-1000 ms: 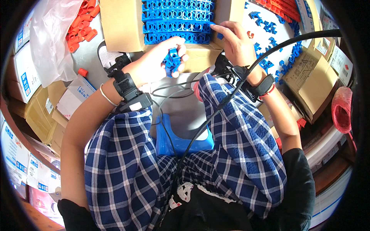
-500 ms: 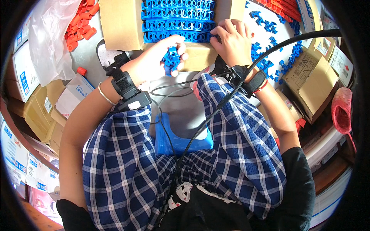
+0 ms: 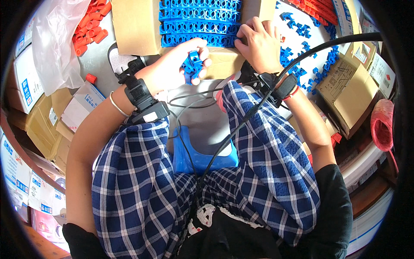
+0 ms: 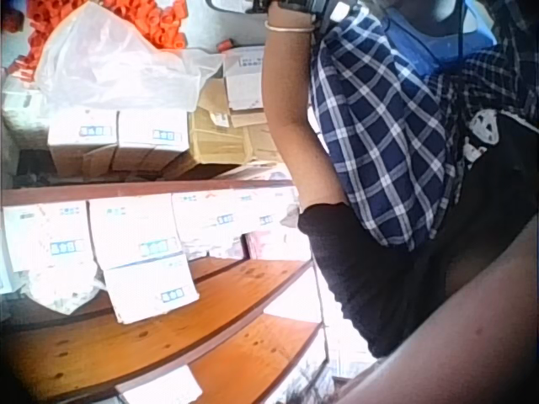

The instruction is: The person sits and assembles small blue and red plastic components by hand, inserting pieces into a grid and connecting them to form a larger assembly.

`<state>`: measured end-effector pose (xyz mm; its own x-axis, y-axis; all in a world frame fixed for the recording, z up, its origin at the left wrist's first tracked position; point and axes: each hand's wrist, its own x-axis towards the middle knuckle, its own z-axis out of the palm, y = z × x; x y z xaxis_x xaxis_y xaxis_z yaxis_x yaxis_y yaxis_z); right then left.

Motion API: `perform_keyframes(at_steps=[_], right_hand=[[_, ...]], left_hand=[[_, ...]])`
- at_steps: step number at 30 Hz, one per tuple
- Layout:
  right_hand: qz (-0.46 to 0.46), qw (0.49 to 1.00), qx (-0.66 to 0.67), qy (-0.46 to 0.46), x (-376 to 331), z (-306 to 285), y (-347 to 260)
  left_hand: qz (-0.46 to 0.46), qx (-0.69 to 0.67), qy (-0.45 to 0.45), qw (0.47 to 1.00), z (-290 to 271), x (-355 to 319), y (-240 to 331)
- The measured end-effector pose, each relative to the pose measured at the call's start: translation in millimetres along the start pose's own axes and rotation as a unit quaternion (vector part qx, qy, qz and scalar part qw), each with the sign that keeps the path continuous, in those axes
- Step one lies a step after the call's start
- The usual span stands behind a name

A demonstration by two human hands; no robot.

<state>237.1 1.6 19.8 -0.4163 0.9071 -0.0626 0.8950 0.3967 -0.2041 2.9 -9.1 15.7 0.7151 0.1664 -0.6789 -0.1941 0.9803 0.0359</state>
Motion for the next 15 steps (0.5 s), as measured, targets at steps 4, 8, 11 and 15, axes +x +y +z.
perform_keyframes(at_steps=[4,8,11,15], right_hand=[[0.004,1.000,-0.003,0.002,0.0,0.4,-1.2],[0.004,1.000,0.001,0.002,-0.3,-0.2,-0.9],[0.006,1.000,0.009,-0.003,-0.7,1.4,-1.1],[0.002,1.000,0.012,0.002,-0.3,0.4,0.1]], left_hand=[[0.000,0.001,0.006,1.000,0.9,-0.2,0.3],[-0.004,-0.005,0.003,1.000,1.3,-0.5,0.1],[-0.002,-0.005,0.003,1.000,0.9,-0.9,-0.3],[-0.003,0.004,0.002,1.000,1.3,-1.2,0.4]])
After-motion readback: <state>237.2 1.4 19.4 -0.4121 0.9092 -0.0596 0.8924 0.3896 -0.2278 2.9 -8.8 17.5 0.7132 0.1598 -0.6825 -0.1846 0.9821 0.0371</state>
